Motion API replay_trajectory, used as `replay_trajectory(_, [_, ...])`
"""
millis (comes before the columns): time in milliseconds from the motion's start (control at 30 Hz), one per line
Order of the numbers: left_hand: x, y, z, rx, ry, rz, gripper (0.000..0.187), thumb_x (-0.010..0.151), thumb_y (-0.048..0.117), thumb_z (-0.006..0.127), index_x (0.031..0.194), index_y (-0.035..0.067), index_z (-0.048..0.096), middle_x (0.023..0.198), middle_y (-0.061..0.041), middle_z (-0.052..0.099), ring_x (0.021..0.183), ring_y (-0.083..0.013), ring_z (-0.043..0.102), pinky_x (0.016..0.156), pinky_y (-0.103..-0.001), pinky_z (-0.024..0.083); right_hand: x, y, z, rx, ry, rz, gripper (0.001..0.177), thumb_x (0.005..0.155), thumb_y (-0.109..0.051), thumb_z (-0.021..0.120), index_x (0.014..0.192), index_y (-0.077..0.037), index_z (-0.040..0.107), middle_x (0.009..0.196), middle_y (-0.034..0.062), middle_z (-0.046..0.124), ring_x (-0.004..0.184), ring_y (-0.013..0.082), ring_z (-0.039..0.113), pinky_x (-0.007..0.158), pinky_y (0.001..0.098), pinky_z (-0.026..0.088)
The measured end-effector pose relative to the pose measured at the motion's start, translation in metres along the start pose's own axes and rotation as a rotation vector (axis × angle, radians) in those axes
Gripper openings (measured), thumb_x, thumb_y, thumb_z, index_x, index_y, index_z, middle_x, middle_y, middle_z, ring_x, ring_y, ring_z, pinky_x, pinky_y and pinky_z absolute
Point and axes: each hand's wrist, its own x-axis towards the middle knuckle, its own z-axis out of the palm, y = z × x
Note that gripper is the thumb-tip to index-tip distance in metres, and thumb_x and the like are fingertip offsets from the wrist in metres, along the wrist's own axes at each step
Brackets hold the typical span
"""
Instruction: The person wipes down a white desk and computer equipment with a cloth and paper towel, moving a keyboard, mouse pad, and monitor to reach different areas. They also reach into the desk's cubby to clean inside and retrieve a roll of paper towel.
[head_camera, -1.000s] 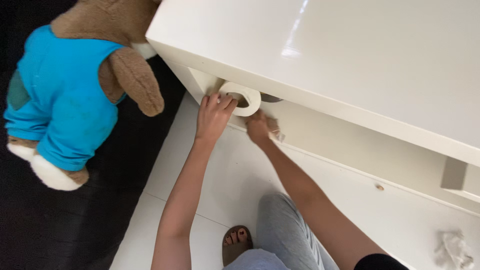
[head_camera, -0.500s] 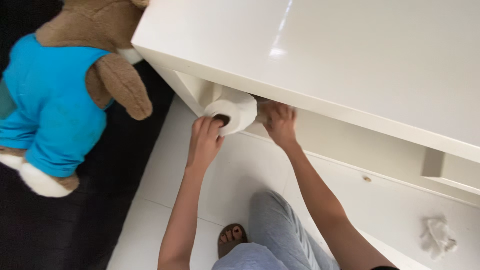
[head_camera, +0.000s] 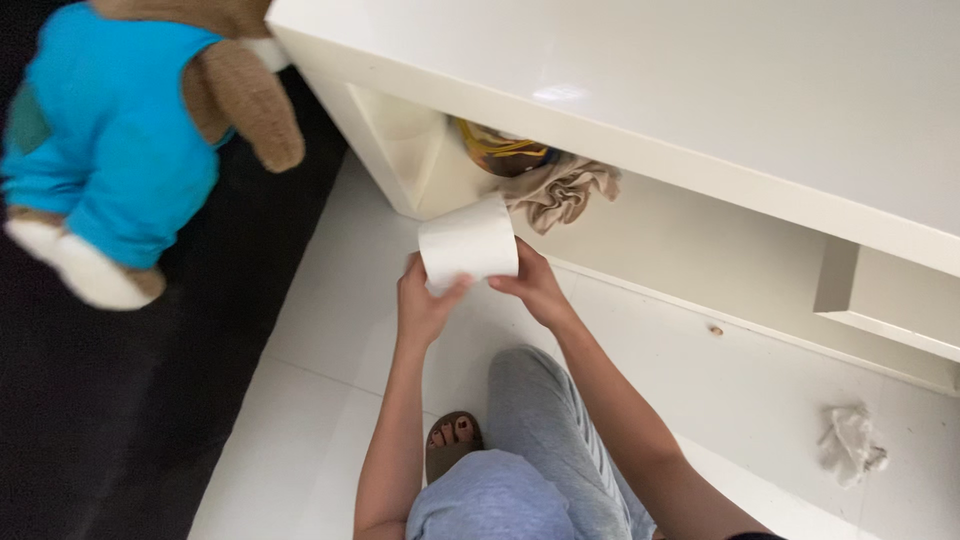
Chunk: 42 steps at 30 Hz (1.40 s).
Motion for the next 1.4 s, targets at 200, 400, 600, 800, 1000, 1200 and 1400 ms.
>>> replay_trajectory(200, [-0.012, -0.023, -0.023, -0.301, -0.168, -0.220, 0.060, 0.089, 0.049, 0.073, 0.117, -0.004, 0.072, 0.107, -0.016, 0.076, 0.104, -0.0248, 0.069, 0.100, -0.038, 0.050, -0.017, 0.002, -0.022, 1.384, -0.311, 0.122, 0.095, 0.085, -0.055, 0.079, 0.153, -0.003, 0.037, 0.158, 0.0227, 0.040, 0.144, 0.0433, 0.038, 0.111, 0.0648, 0.039])
replay_trajectory(400, [-0.023, -0.024, -0.020, 0.104, -0.464, -0.392, 0.054, 0.097, 0.046, 0.057, 0.124, 0.001, 0.070, 0.119, -0.013, 0.075, 0.115, -0.0231, 0.068, 0.103, -0.040, 0.051, 0.034, -0.053, -0.057, 0.285, -0.187, 0.228, 0.071, 0.093, -0.043, 0.078, 0.144, 0.002, 0.056, 0.141, 0.0211, 0.065, 0.135, 0.0372, 0.058, 0.121, 0.0473, 0.043])
replay_trajectory(600, [0.010, -0.034, -0.025, -0.820, -0.214, -0.340, 0.074, 0.103, 0.057, 0.038, 0.144, -0.002, 0.057, 0.144, -0.015, 0.063, 0.131, -0.0274, 0.059, 0.110, -0.038, 0.040, -0.036, -0.104, -0.006, -0.329, -0.479, 0.217, 0.054, 0.091, -0.026, 0.075, 0.138, -0.002, 0.061, 0.131, 0.0128, 0.070, 0.118, 0.0220, 0.063, 0.101, 0.0394, 0.050])
replay_trajectory(800, [0.000, 0.000, -0.071, -0.362, -0.571, -0.223, 0.050, 0.090, 0.018, 0.079, 0.131, -0.008, 0.064, 0.127, -0.022, 0.068, 0.114, -0.0250, 0.064, 0.100, -0.039, 0.053, 0.004, -0.099, -0.020, 0.247, -0.280, 0.406, 0.052, 0.090, -0.022, 0.067, 0.140, -0.014, 0.055, 0.137, 0.0041, 0.063, 0.121, 0.0164, 0.064, 0.104, 0.0348, 0.054])
replay_trajectory(1000, [0.011, -0.008, -0.027, -0.207, -0.541, -0.440, 0.060, 0.089, 0.034, 0.073, 0.133, -0.006, 0.065, 0.127, -0.018, 0.070, 0.110, -0.0229, 0.068, 0.094, -0.037, 0.056, -0.013, -0.118, -0.029, 0.211, -0.325, 0.202, 0.057, 0.092, -0.029, 0.060, 0.145, -0.011, 0.050, 0.144, 0.0092, 0.058, 0.128, 0.0222, 0.059, 0.109, 0.0400, 0.049])
replay_trajectory(1200, [0.024, 0.035, -0.032, -0.793, -0.186, -0.234, 0.066, 0.087, 0.042, 0.074, 0.135, 0.000, 0.058, 0.130, -0.013, 0.067, 0.116, -0.0225, 0.068, 0.098, -0.039, 0.056, -0.045, -0.064, -0.014, -0.153, -0.489, 0.481, 0.063, 0.094, -0.035, 0.053, 0.150, -0.007, 0.046, 0.152, 0.0143, 0.053, 0.136, 0.0279, 0.054, 0.114, 0.0452, 0.044])
replay_trajectory(1400, [0.005, 0.091, -0.036, 0.379, -0.705, -0.136, 0.059, 0.068, 0.039, 0.088, 0.111, 0.000, 0.077, 0.098, -0.015, 0.078, 0.091, -0.0256, 0.075, 0.087, -0.038, 0.058, -0.028, -0.115, -0.047, 0.892, -0.322, 0.101, 0.069, 0.100, -0.045, 0.033, 0.153, -0.002, 0.042, 0.153, 0.0214, 0.051, 0.139, 0.0358, 0.052, 0.118, 0.0506, 0.041])
